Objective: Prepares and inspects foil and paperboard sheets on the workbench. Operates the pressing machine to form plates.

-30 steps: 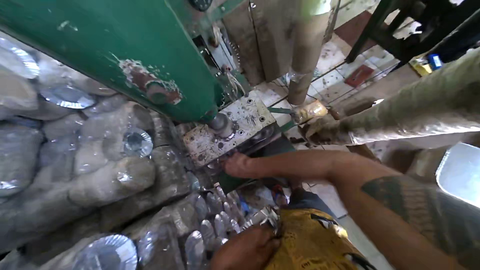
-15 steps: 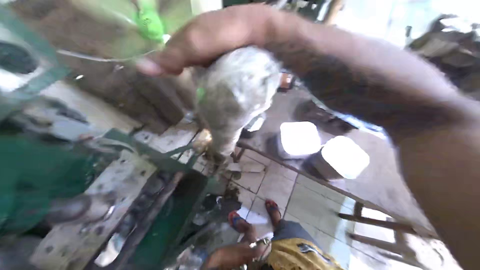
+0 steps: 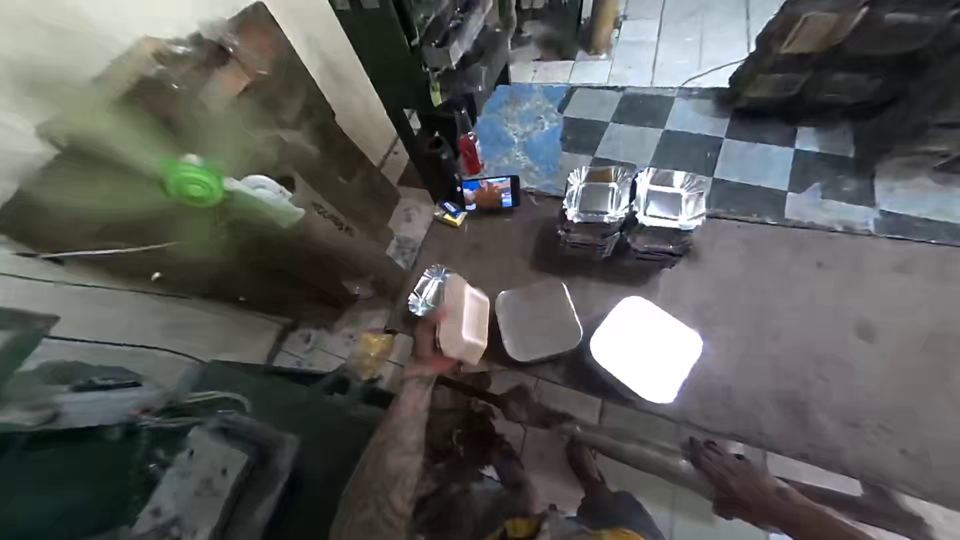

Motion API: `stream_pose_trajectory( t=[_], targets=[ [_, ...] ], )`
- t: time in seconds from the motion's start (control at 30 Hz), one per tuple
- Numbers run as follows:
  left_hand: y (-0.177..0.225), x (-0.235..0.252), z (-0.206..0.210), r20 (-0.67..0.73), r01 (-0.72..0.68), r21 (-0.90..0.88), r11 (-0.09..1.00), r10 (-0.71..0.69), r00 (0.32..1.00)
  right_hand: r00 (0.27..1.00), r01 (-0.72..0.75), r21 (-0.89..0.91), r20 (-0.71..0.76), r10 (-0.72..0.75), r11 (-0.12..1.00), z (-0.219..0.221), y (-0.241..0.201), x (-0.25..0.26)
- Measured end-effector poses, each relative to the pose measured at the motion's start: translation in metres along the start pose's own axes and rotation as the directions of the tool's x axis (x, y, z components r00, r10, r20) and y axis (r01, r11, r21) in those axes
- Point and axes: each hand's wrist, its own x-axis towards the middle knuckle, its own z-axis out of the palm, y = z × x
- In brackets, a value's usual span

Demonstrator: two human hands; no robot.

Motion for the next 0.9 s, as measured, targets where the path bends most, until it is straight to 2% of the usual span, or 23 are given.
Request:
stream_pose_trajectory(
  t=[0.03, 0.1, 0.17, 0.27, 0.33, 0.37, 0.43, 0.47, 0.5, 0.53, 0.57, 0.6, 0.63, 0.67, 0.7, 0.73, 0.77, 0.8, 0.83, 0.9],
  targets=[
    [-0.001, 0.027, 0.002, -0.005, -0.006, -0.035, 0.999, 0.006, 1.0, 1.0, 0.005, 0.021, 0.008, -0.005, 1.0, 0.009, 0.011, 0.012],
    [-0.012, 0.069, -0.002, -0.045, 0.007, 0.015, 1.0, -0.006, 0.999, 0.999, 0.012, -0.006, 0.051, -0.012, 1.0, 0.006, 0.023, 0.024],
    [-0.023, 0.091, -0.017, -0.067, 0.045, 0.166, 0.985, -0.034, 0.997, 0.996, 0.02, -0.024, 0.085, -0.018, 1.0, -0.003, 0.013, 0.018],
    [-0.027, 0.099, -0.037, 0.007, 0.077, 0.374, 0.924, -0.086, 0.996, 0.993, -0.087, -0.028, 0.075, 0.088, 0.996, -0.01, -0.018, 0.006],
    [-0.02, 0.101, -0.049, 0.073, 0.067, 0.439, 0.896, -0.11, 0.991, 0.994, -0.103, 0.142, -0.012, 0.105, 0.985, -0.015, -0.059, -0.005],
    [-0.016, 0.103, -0.055, 0.102, 0.049, 0.482, 0.875, -0.111, 0.989, 0.995, -0.053, 0.286, -0.066, 0.075, 0.957, -0.019, -0.084, -0.013],
    [-0.008, 0.111, -0.07, 0.166, -0.015, 0.598, 0.801, -0.106, 0.98, 0.978, 0.135, 0.536, -0.205, -0.027, 0.833, -0.039, -0.137, -0.041],
    [-0.005, 0.115, -0.074, 0.191, -0.059, 0.679, 0.732, -0.098, 0.977, 0.945, 0.258, 0.572, -0.316, -0.081, 0.779, -0.052, -0.159, -0.057],
    [-0.001, 0.117, -0.074, 0.222, -0.097, 0.765, 0.636, -0.12, 0.968, 0.882, 0.375, 0.54, -0.459, -0.11, 0.753, -0.068, -0.176, -0.074],
    [0.0, 0.118, -0.07, 0.234, -0.119, 0.844, 0.523, -0.16, 0.959, 0.768, 0.474, 0.449, -0.631, -0.107, 0.757, -0.085, -0.188, -0.087],
    [-0.002, 0.119, -0.063, 0.22, -0.121, 0.914, 0.388, -0.222, 0.95, 0.616, 0.523, 0.336, -0.784, -0.075, 0.783, -0.103, -0.194, -0.094],
    [-0.009, 0.12, -0.056, 0.188, -0.123, 0.963, 0.239, -0.272, 0.944, 0.467, 0.516, 0.231, -0.883, -0.045, 0.825, -0.122, -0.194, -0.095],
    [-0.019, 0.121, -0.051, 0.151, -0.128, 0.987, 0.098, -0.286, 0.946, 0.366, 0.474, 0.147, -0.93, -0.042, 0.868, -0.141, -0.185, -0.088],
    [-0.03, 0.123, -0.048, 0.103, -0.119, 0.992, -0.038, -0.293, 0.951, 0.348, 0.406, 0.079, -0.935, -0.074, 0.91, -0.157, -0.173, -0.078],
    [-0.039, 0.123, -0.048, 0.06, -0.107, 0.983, -0.148, -0.288, 0.956, 0.41, 0.337, 0.012, -0.902, -0.135, 0.942, -0.171, -0.161, -0.066],
    [-0.042, 0.121, -0.045, 0.023, -0.09, 0.971, -0.221, -0.289, 0.957, 0.522, 0.263, -0.058, -0.831, -0.192, 0.963, -0.183, -0.153, -0.052],
    [-0.041, 0.121, -0.042, 0.0, -0.081, 0.961, -0.265, -0.293, 0.956, 0.658, 0.189, -0.121, -0.721, -0.217, 0.975, -0.191, -0.149, -0.039],
    [-0.036, 0.119, -0.038, -0.016, -0.076, 0.954, -0.291, -0.3, 0.954, 0.765, 0.139, -0.162, -0.609, -0.21, 0.977, -0.196, -0.148, -0.027],
    [-0.028, 0.114, -0.035, -0.02, -0.077, 0.95, -0.303, -0.304, 0.953, 0.796, 0.148, -0.16, -0.566, -0.213, 0.976, -0.195, -0.145, -0.017],
    [-0.005, 0.093, -0.022, -0.009, -0.056, 0.967, -0.248, -0.251, 0.968, 0.786, 0.264, -0.021, -0.575, -0.228, 0.964, -0.192, -0.132, -0.012]
  ],
)
